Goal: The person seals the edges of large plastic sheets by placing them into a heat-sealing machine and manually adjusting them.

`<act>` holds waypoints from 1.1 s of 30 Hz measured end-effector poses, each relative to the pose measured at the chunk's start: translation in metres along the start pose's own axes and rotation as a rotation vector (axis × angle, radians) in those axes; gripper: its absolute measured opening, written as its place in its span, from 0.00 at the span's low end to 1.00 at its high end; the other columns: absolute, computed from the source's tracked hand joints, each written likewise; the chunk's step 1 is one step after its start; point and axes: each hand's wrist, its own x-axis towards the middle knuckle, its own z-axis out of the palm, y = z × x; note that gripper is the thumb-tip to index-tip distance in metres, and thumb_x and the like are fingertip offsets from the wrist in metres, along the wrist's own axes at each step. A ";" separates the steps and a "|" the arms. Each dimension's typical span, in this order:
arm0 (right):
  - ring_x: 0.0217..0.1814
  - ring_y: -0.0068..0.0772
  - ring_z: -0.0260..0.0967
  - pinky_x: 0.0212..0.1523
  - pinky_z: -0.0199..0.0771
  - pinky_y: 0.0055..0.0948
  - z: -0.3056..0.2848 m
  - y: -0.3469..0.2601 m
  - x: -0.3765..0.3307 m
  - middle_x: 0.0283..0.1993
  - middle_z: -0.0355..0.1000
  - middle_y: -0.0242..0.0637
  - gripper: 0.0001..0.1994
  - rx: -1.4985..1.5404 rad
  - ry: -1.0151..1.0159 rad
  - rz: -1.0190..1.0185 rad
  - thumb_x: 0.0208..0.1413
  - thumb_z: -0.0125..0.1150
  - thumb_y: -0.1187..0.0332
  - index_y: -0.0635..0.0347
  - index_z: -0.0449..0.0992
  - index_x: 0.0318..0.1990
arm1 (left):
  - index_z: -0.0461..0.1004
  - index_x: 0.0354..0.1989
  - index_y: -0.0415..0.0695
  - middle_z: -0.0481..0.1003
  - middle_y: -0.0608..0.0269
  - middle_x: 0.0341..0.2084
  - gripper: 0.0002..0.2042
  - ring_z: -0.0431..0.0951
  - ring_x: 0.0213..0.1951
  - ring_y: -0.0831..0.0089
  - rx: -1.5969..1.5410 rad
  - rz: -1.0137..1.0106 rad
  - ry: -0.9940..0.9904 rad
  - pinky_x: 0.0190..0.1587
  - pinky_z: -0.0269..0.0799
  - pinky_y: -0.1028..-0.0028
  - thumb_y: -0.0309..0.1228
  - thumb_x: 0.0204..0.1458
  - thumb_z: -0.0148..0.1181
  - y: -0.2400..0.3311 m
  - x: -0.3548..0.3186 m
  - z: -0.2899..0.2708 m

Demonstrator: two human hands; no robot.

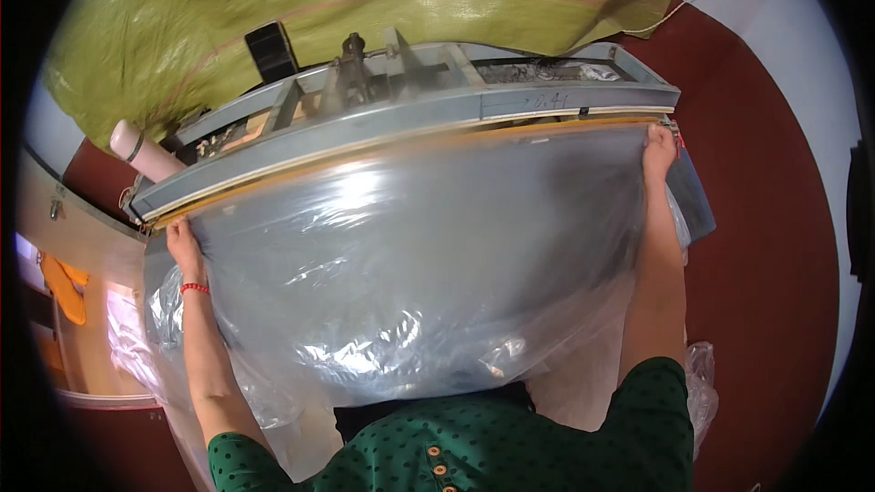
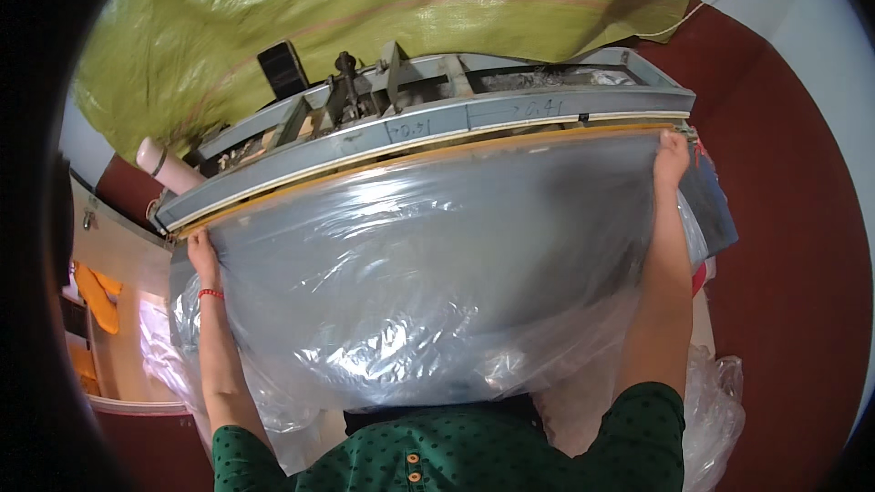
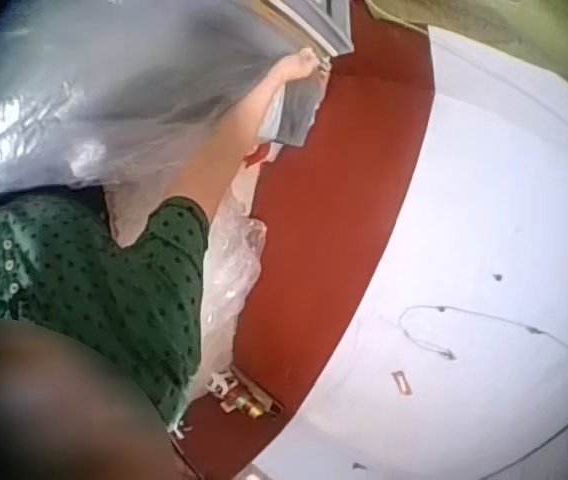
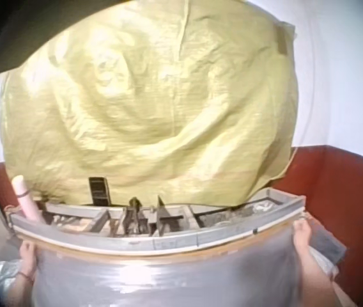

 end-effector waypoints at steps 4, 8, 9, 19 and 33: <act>0.24 0.17 0.62 0.30 0.65 0.20 0.019 -0.003 0.005 0.22 0.67 0.28 0.08 0.060 -0.033 -0.021 0.52 0.61 0.68 0.62 0.71 0.29 | 0.68 0.26 0.44 0.64 0.78 0.20 0.08 0.58 0.23 0.87 -0.071 0.052 -0.050 0.27 0.54 0.85 0.32 0.55 0.55 -0.032 0.031 -0.003; 0.24 0.19 0.63 0.30 0.66 0.20 0.023 -0.001 0.009 0.23 0.68 0.29 0.08 -0.001 0.092 -0.039 0.50 0.62 0.68 0.61 0.71 0.28 | 0.67 0.25 0.44 0.64 0.77 0.21 0.08 0.58 0.23 0.88 0.023 0.012 0.007 0.27 0.55 0.85 0.32 0.55 0.56 -0.037 0.036 -0.001; 0.24 0.19 0.63 0.30 0.66 0.21 0.024 0.001 0.010 0.23 0.69 0.30 0.08 -0.010 0.119 -0.033 0.49 0.62 0.69 0.61 0.71 0.28 | 0.66 0.26 0.44 0.63 0.77 0.20 0.09 0.57 0.24 0.88 -0.090 0.075 -0.031 0.28 0.55 0.85 0.32 0.54 0.57 -0.038 0.035 -0.002; 0.18 0.25 0.65 0.18 0.65 0.25 0.013 -0.020 0.003 0.26 0.69 0.37 0.08 0.096 0.139 0.061 0.55 0.53 0.69 0.63 0.67 0.38 | 0.65 0.33 0.44 0.65 0.72 0.20 0.04 0.63 0.19 0.84 -0.061 -0.026 0.127 0.20 0.58 0.82 0.29 0.53 0.51 -0.041 0.033 -0.017; 0.41 0.33 0.74 0.45 0.71 0.31 -0.122 -0.092 -0.039 0.39 0.76 0.45 0.13 -0.353 0.172 -0.206 0.54 0.56 0.63 0.61 0.80 0.39 | 0.71 0.34 0.43 0.69 0.72 0.28 0.03 0.68 0.33 0.83 -0.136 0.099 -0.489 0.38 0.64 0.81 0.23 0.53 0.50 0.141 -0.098 -0.052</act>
